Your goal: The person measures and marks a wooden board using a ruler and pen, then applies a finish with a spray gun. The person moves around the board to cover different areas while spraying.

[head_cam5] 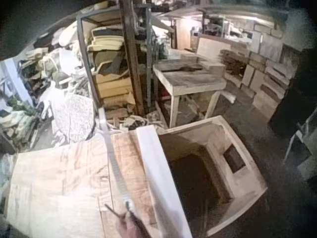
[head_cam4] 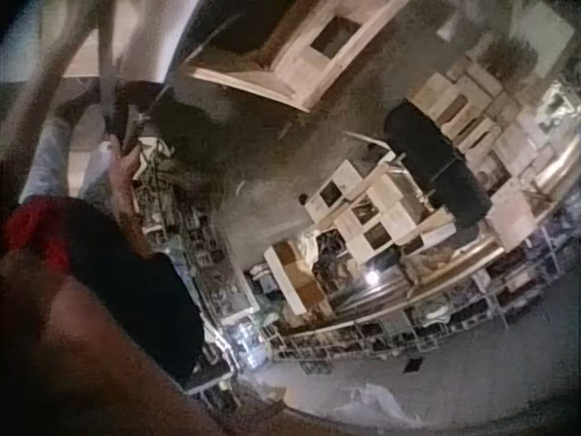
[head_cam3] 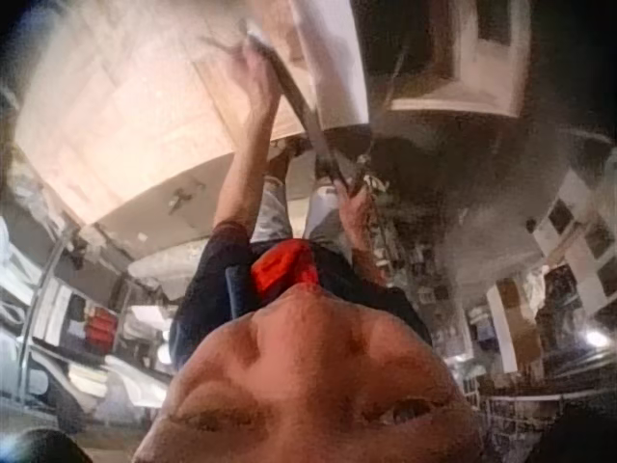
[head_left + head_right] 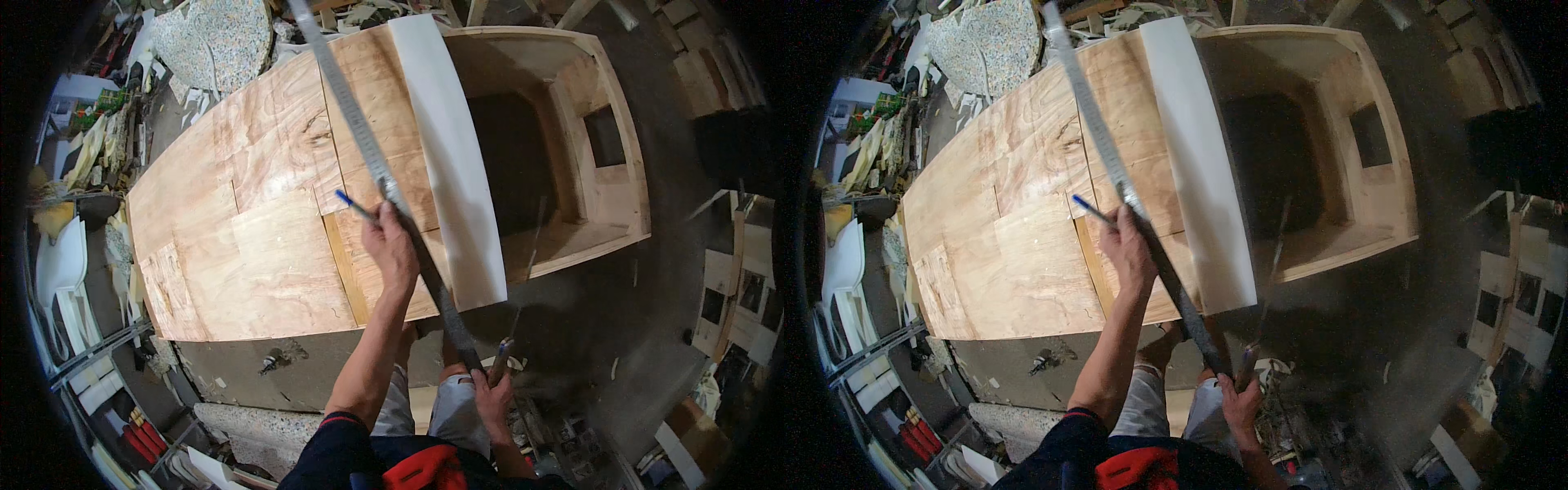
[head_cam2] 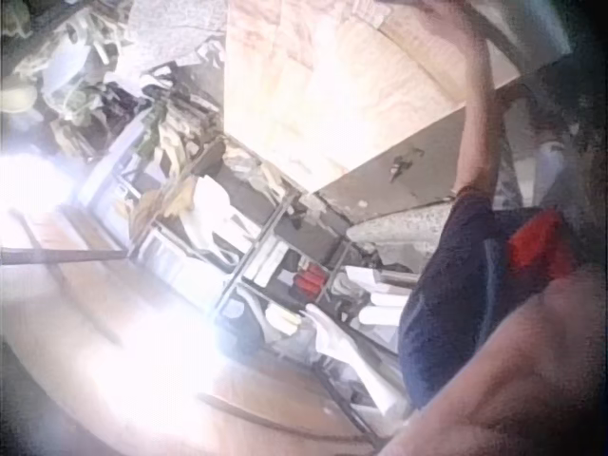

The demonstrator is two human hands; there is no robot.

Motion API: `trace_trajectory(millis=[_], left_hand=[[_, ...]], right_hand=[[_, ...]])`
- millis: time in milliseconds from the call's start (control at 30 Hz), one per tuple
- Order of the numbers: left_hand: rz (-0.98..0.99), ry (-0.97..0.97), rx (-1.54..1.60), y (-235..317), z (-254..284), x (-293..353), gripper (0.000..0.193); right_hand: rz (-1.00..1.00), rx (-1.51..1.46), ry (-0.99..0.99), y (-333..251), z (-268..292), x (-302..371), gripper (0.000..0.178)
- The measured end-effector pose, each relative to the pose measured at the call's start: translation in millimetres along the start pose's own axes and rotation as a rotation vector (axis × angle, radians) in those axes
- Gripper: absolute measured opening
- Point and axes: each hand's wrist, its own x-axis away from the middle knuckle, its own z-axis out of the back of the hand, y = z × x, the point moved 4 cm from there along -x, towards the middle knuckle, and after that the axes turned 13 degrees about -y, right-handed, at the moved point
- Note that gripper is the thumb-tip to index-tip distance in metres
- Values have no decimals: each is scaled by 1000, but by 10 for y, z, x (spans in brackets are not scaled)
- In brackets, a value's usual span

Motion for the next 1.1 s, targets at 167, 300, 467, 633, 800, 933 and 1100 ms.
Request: trace_trajectory(millis=[167,300,467,633,800,933,1100], left_hand=[[-10,-292,-270,-269,-200,-458,28],[36,-479,-582,-346,-241,-843,30],[-199,-600,-941,-64,-233,-1210,26],[-455,-386,-997,281,-345,-2200,23],[-576,-388,-859,342,-538,-2903,26],[-243,-409,-586,158,-690,-2947,37],[-414,-593,-1112,-492,-557,-3759,33]], right_hand=[[83,-207,129,68,-108,-358,38],[168,-260,239,380,-408,-609,41],[90,-168,290,430,-611,-670,47],[100,-90,377,609,-627,-690,45],[162,-116,374,510,-718,-686,35],[42,-211,325,511,-658,-613,39],[-72,-236,270,725,-636,-575,47]])
